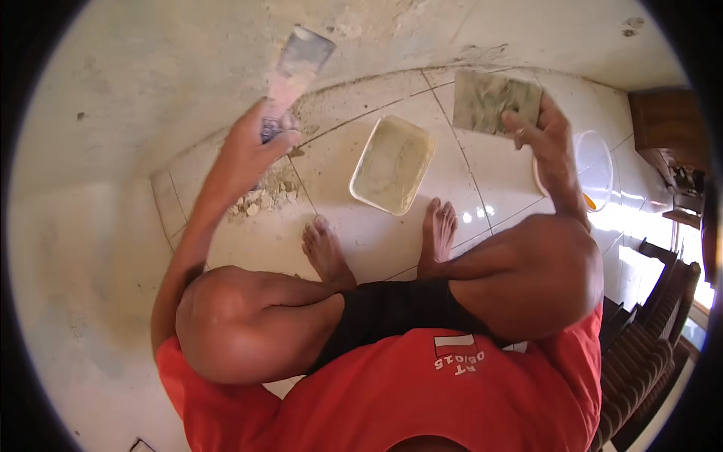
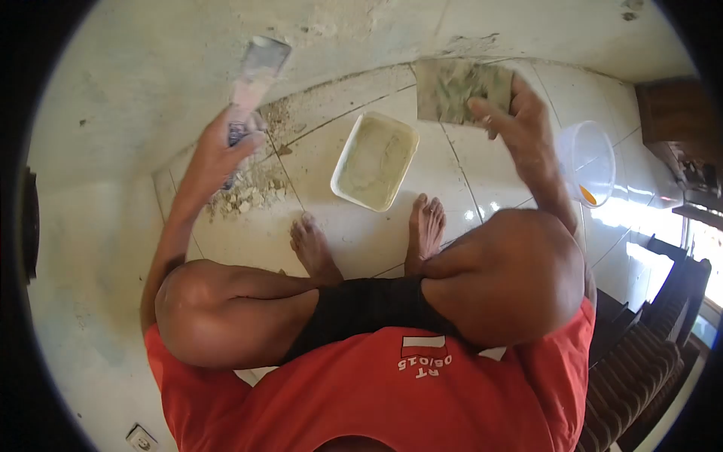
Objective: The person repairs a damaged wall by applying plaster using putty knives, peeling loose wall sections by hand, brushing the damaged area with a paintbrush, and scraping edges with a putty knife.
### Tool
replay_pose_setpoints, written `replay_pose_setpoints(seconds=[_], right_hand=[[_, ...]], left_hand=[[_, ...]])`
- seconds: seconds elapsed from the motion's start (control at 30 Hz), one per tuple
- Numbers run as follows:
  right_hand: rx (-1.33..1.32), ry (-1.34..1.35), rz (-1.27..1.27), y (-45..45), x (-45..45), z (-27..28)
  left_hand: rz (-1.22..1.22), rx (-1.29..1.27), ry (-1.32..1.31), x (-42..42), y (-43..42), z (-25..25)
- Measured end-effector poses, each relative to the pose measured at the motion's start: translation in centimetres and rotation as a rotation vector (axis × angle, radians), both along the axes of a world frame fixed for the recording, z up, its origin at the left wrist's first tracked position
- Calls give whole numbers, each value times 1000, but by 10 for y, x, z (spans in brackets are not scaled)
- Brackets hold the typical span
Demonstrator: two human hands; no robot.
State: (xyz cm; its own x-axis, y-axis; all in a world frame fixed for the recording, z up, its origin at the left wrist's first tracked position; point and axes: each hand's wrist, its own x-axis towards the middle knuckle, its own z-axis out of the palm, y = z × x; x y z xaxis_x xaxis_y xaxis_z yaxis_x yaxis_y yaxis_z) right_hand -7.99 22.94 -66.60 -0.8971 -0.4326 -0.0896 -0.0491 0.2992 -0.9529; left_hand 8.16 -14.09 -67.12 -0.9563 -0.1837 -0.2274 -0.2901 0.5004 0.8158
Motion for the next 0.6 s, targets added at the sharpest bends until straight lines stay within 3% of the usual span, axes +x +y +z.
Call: replay_pose_setpoints(seconds=[0.1,0.17,0.2,0.23,0.4,0.5,0.57,0.6], right_hand=[[150,-2,87,-9,22,-35],[262,-70,99,-32,8,-48],[301,126,177,-39,14,-58],[340,313,261,-46,14,-65],[626,374,411,-69,-1,-99],[755,471,517,-72,-9,-124],[742,570,608,-72,-12,-135],[747,560,617,-74,-15,-145]], left_hand=[[41,166,197,15,20,-95],[81,273,143,3,31,-146],[88,277,136,10,41,-163],[124,239,44,13,53,-174],[255,281,-57,13,88,-193],[322,460,-158,7,98,-199],[240,359,86,5,105,-210],[245,367,77,3,106,-216]])
